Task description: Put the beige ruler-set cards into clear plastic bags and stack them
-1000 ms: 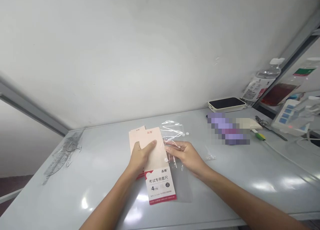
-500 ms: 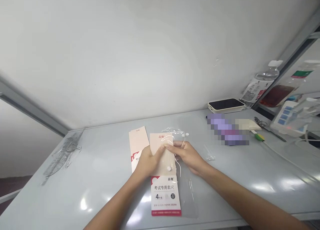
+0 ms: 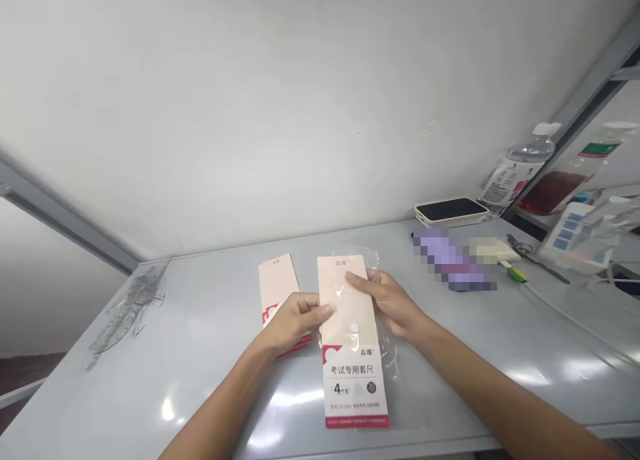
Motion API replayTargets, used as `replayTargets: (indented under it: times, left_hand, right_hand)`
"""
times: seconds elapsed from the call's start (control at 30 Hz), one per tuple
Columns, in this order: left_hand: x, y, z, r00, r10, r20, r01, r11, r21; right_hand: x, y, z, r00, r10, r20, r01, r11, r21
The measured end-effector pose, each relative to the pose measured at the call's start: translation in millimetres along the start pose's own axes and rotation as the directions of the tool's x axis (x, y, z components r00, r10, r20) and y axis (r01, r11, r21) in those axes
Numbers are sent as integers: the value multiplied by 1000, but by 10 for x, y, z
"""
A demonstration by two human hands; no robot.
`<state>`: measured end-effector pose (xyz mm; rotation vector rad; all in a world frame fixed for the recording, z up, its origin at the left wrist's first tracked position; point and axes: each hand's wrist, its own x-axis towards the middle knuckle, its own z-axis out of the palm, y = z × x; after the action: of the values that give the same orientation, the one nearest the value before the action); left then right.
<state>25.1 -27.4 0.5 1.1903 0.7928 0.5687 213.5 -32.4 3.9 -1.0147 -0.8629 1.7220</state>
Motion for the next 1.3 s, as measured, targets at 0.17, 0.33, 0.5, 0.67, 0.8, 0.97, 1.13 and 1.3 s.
replayTargets:
  times: [0.17, 0.33, 0.5, 0.67, 0.8, 0.97, 1.13, 1.3]
  left_hand:
    - [79, -39, -18, 951, 61, -302, -55, 998, 31]
    - [70, 10, -14, 817, 193, -543, -62, 966, 250]
    - [32, 41, -12, 832, 244, -499, 5, 896, 445]
    - [29, -19, 34, 845, 325, -424, -50, 839, 542]
    - [30, -68, 104, 864, 330, -381, -76, 832, 550]
    - [2, -28, 109, 900, 310, -307, -150, 881, 449]
    - [19, -33, 66, 914, 253, -317, -167, 947, 274]
    - [56, -65, 95, 941, 176, -289, -143, 981, 130]
  right_hand:
    - [-8, 18, 33, 999, -21, 33, 21, 1000, -13]
    - [-26, 74, 69, 991, 13, 135, 5, 992, -126]
    - [-40, 101, 77, 994, -102, 43, 110, 955, -274]
    - [-35, 146, 96, 973, -231, -19, 197, 868, -456]
    - [-49, 224, 135, 975, -222, -15, 182, 835, -519]
    - [-63, 193, 130, 987, -161, -27, 126, 857, -500]
    - [-97, 132, 141, 985, -170, 26, 167, 907, -386]
    - [-114, 180, 153, 983, -178, 48, 184, 935, -304]
